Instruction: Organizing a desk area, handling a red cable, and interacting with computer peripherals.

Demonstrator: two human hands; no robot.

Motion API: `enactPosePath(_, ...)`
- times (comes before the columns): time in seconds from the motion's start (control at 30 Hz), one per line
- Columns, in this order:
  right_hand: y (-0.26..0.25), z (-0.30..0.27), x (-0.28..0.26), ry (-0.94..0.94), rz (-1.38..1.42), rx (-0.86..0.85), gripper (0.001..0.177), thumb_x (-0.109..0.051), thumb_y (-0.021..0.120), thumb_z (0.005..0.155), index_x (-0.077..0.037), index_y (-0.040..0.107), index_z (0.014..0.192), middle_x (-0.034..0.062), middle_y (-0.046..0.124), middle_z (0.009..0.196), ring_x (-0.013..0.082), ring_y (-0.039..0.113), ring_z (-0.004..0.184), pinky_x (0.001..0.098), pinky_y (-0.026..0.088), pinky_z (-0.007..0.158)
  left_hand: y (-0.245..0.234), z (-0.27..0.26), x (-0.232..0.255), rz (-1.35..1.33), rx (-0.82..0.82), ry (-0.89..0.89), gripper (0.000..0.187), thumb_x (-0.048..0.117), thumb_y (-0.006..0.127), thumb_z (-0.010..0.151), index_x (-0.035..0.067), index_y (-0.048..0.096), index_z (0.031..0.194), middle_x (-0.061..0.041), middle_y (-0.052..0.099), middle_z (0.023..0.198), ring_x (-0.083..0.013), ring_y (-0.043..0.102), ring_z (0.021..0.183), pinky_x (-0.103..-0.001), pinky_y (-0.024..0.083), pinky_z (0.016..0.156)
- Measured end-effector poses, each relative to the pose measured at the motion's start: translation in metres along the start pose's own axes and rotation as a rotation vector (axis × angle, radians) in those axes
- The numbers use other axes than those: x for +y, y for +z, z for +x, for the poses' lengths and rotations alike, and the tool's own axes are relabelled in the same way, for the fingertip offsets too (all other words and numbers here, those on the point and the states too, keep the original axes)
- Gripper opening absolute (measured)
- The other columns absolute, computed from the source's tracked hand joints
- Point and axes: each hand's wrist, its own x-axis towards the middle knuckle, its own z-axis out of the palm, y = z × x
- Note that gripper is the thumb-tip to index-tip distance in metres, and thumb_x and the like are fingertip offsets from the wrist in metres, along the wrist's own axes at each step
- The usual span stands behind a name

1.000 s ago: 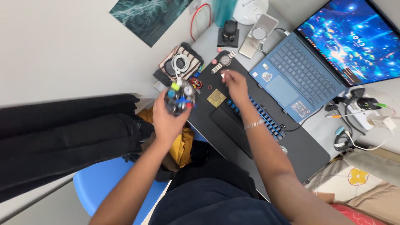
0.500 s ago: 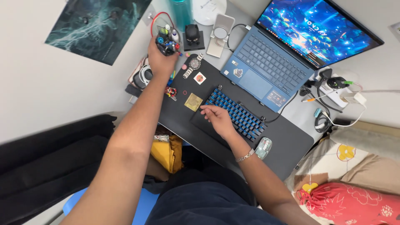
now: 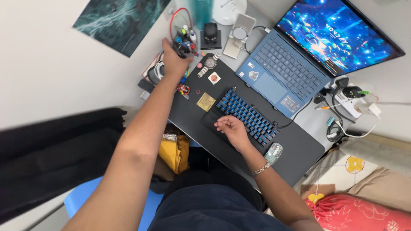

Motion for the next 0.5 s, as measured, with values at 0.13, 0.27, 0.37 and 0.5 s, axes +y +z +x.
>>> enactPosePath(0.13, 0.026, 0.007, 0.002, -0.033, -0.002, 0.016, 0.013, -0.009, 0.066, 0.099, -0.002, 0.067, 0.109, 0.0041, 0.074, 0.101, 0.0107, 0.068, 0.089, 0.0244, 0.054, 0.076, -0.031, -0.062, -0.020, -0.016, 0.139, 0.401, 0.102, 0.008, 0.095, 0.070, -0.004, 0.030, 0.148, -0.031, 0.051, 0.144, -0.0434, 0.054, 0.133, -0.042, 0.044, 0.111)
enactPosePath(0.27, 0.070, 0.012, 0.009, 0.029, 0.053, 0.010, 0.014, -0.008, 0.068, 0.096, -0.003, 0.067, 0.109, 0.0028, 0.072, 0.099, 0.0108, 0.068, 0.086, 0.0248, 0.054, 0.073, -0.096, -0.188, -0.025, -0.087, -0.054, 0.319, 0.039, 0.005, 0.074, 0.091, 0.003, 0.060, 0.127, -0.017, 0.065, 0.121, -0.0280, 0.072, 0.097, -0.035, 0.058, 0.085)
enactPosePath(0.37, 0.117, 0.002, 0.018, 0.113, 0.081, -0.148, 0.015, -0.007, 0.068, 0.095, -0.003, 0.066, 0.109, 0.0036, 0.073, 0.098, 0.0108, 0.068, 0.084, 0.0251, 0.054, 0.072, -0.142, -0.263, -0.031, -0.067, -0.144, 0.409, 0.029, 0.002, 0.069, 0.092, 0.004, 0.065, 0.121, -0.015, 0.066, 0.113, -0.0269, 0.072, 0.095, -0.035, 0.058, 0.081)
enactPosePath(0.5, 0.171, -0.021, 0.044, 0.248, 0.111, -0.409, 0.014, -0.005, 0.068, 0.095, -0.001, 0.067, 0.109, 0.0046, 0.073, 0.098, 0.0101, 0.067, 0.084, 0.0242, 0.054, 0.074, -0.183, -0.322, -0.057, 0.044, -0.034, 0.316, 0.021, 0.003, 0.073, 0.085, 0.005, 0.072, 0.106, -0.015, 0.070, 0.103, -0.0323, 0.072, 0.088, -0.037, 0.059, 0.076)
